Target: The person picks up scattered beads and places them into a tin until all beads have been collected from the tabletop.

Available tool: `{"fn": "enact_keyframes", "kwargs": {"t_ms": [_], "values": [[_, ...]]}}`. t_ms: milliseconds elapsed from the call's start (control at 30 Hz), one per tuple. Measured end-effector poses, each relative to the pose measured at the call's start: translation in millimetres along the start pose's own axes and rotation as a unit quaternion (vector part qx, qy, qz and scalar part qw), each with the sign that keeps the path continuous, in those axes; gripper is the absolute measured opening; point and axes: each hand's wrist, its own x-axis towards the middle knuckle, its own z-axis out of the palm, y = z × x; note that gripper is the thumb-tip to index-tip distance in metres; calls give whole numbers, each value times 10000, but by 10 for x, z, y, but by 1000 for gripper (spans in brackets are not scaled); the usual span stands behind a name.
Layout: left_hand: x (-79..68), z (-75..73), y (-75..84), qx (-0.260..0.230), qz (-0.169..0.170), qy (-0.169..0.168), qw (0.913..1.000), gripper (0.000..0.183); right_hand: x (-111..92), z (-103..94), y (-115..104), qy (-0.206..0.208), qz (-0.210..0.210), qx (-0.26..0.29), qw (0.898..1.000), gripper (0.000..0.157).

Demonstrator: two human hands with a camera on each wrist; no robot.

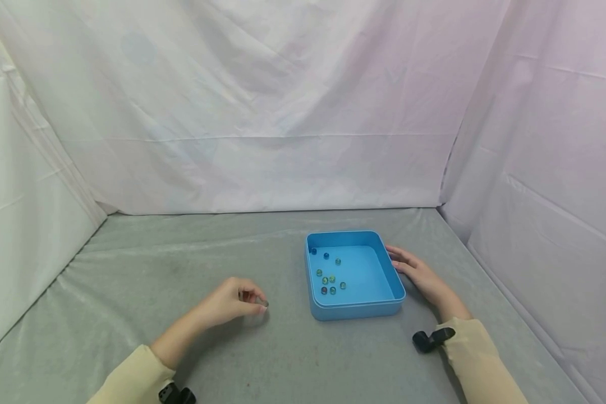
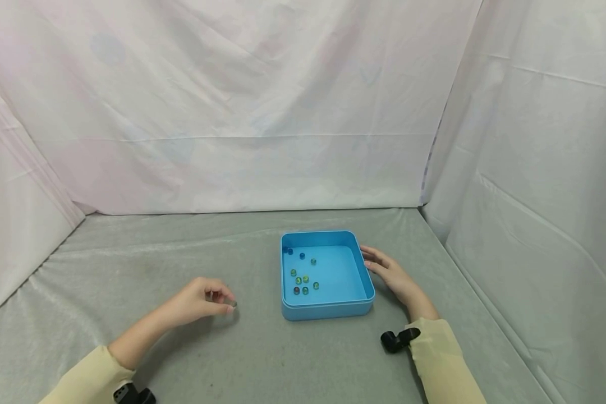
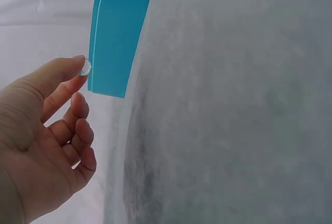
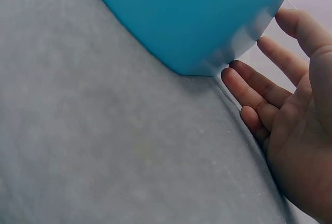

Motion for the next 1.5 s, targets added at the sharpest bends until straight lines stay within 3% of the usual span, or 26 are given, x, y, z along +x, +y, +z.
{"fn": "enact_keyframes", "kwargs": {"t_ms": [700,1233,1500], "values": [[151,12,130,-161,95,323,9993,11,-19,-3,-11,-55,-168,60,9998,55],[419,83,241,-234,66,698,9973,9,-11,-2,-7,-43,-71,37,10000,57],[588,145,289,-513,85,878,9948,13,-8,-2,-7,-63,-88,45,9999,57]]}}
